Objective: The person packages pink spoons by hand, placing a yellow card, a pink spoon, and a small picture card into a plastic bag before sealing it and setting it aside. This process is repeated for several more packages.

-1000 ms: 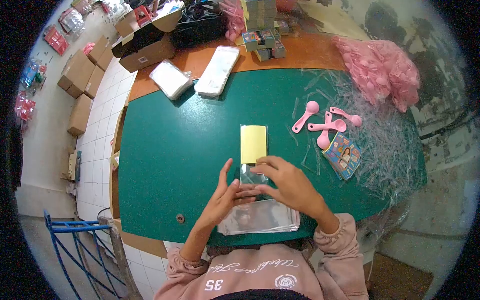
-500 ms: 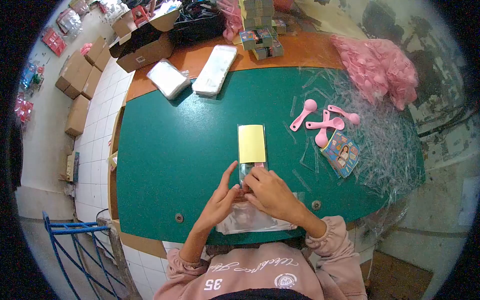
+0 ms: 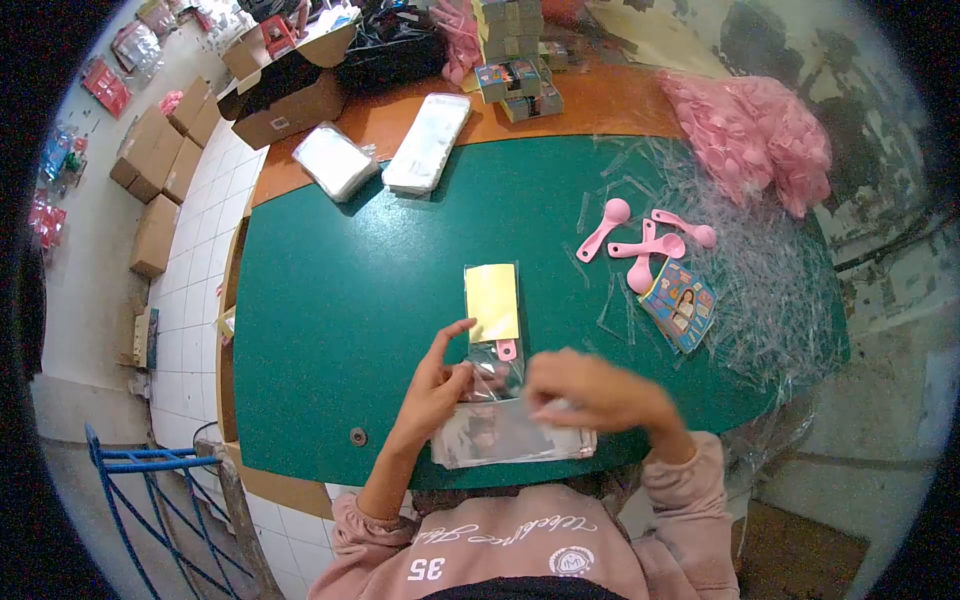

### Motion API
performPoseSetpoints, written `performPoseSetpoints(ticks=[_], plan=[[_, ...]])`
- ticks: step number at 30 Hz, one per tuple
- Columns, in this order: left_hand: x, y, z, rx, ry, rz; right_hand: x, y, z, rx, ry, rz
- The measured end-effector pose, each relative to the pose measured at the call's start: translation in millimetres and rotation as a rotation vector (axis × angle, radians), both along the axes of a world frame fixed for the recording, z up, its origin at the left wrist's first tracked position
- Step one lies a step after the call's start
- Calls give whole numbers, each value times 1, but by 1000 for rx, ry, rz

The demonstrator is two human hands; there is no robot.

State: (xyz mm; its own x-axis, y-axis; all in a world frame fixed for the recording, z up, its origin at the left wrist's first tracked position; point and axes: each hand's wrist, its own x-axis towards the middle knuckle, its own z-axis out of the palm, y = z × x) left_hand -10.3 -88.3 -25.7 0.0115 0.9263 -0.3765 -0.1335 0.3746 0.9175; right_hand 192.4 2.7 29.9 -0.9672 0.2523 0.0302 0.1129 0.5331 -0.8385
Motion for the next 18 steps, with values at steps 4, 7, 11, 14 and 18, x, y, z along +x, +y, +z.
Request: performPoseSetpoints(ticks=[4, 7, 11, 14, 18], plan=[[-1, -2, -3, 21, -196, -65, 83, 72, 36, -510, -102, -486], [2, -2, 0, 9, -227, -40, 165, 151, -1, 853, -339, -1018], [6, -1, 4, -18, -255, -15, 136, 96, 17, 781, -351, -1201], [9, 0, 10, 26, -285, -30, 51, 27, 10, 429, 24, -795], [3, -9, 15, -68, -212, -81, -5, -25, -30, 158, 21, -509]])
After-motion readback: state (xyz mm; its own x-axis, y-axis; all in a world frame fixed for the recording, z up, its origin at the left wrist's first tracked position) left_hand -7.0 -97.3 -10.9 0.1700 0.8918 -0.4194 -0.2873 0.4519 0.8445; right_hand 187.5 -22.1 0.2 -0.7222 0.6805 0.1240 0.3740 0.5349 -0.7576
